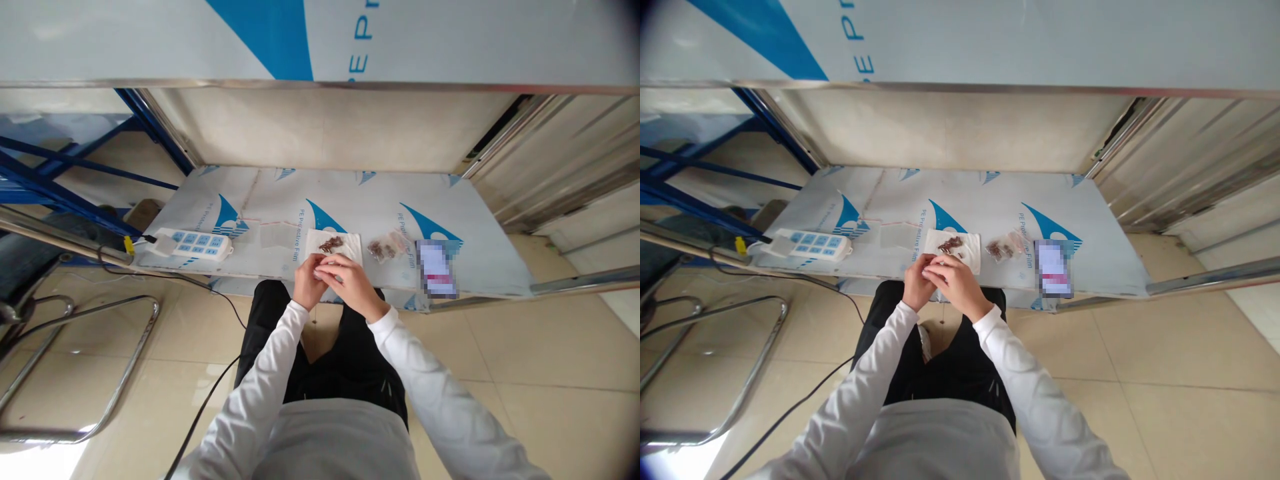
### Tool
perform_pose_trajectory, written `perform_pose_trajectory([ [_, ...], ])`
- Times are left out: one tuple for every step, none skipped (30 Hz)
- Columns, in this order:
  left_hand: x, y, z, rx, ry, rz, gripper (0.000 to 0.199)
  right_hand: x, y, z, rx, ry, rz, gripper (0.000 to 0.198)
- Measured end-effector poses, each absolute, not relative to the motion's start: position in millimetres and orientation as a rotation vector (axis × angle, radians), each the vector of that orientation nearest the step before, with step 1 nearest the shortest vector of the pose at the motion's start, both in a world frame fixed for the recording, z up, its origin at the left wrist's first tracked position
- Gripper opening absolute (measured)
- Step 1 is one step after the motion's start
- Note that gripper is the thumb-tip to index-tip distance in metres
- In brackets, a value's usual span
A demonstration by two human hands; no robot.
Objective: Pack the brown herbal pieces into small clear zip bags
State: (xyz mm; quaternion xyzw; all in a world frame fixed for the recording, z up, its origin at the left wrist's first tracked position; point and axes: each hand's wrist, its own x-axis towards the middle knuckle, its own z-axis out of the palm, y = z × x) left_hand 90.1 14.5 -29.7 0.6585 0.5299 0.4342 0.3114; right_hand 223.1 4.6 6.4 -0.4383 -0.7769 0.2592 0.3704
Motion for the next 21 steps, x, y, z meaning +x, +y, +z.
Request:
perform_pose_trajectory([
  [89.7,14.1,-29.9,1.726,1.403,1.167,0.026,227.4,6.7,4.1,-1.142,-1.953,0.669,0.02],
  [89.2,13.8,-30.1,1.714,1.415,1.188,0.026,232.4,10.4,0.3,-1.225,-1.916,0.644,0.022],
  [88.9,13.4,-30.2,1.704,1.43,1.208,0.025,237.9,15.7,-5.1,-1.356,-1.887,0.592,0.023],
  [88.6,13.1,-30.3,1.697,1.443,1.224,0.025,243.4,22.2,-11.8,-1.506,-1.872,0.525,0.024],
  [88.5,12.7,-30.4,1.693,1.45,1.236,0.024,248.5,29.4,-19.5,-1.65,-1.871,0.456,0.024],
  [88.5,12.3,-30.5,1.693,1.448,1.243,0.024,252.8,36.8,-27.7,-1.756,-1.885,0.408,0.023],
  [88.4,12.0,-30.8,1.699,1.442,1.248,0.024,256.1,43.7,-35.7,-1.823,-1.909,0.381,0.022],
  [88.3,11.8,-31.3,1.709,1.437,1.251,0.024,258.3,49.5,-43.1,-1.854,-1.936,0.375,0.02],
  [88.1,11.8,-32.0,1.719,1.434,1.254,0.024,259.2,54.1,-49.4,-1.868,-1.958,0.377,0.019],
  [87.7,12.1,-33.0,1.728,1.43,1.258,0.023,259.1,57.3,-54.5,-1.889,-1.98,0.374,0.017],
  [87.3,12.5,-34.1,1.737,1.425,1.265,0.023,258.1,59.5,-58.2,-1.913,-1.998,0.371,0.015],
  [86.9,13.2,-35.5,1.746,1.421,1.275,0.024,256.7,60.7,-60.8,-1.936,-2.01,0.365,0.015],
  [86.4,14.0,-37.0,1.754,1.418,1.283,0.024,255.1,61.5,-62.2,-1.956,-2.018,0.359,0.016],
  [86.1,14.9,-38.6,1.764,1.416,1.289,0.024,253.5,62.1,-62.7,-1.971,-2.022,0.352,0.016],
  [86.0,15.9,-40.2,1.772,1.416,1.294,0.024,252.2,62.7,-62.2,-1.979,-2.023,0.346,0.016],
  [86.0,16.8,-41.8,1.778,1.418,1.295,0.025,251.2,63.2,-60.8,-1.98,-2.022,0.34,0.015],
  [86.2,17.7,-43.3,1.781,1.422,1.295,0.025,250.4,63.4,-58.3,-1.976,-2.019,0.336,0.015],
  [86.4,18.5,-44.9,1.781,1.427,1.295,0.025,249.8,62.9,-54.7,-1.967,-2.013,0.334,0.014],
  [86.7,19.3,-46.3,1.781,1.433,1.295,0.025,249.2,61.2,-49.8,-1.953,-2.003,0.334,0.013],
  [87.0,20.0,-47.6,1.781,1.44,1.293,0.025,248.4,57.8,-43.6,-1.933,-1.992,0.335,0.014],
  [87.1,20.7,-48.8,1.783,1.445,1.29,0.025,247.3,52.6,-36.3,-1.912,-1.981,0.336,0.015],
])
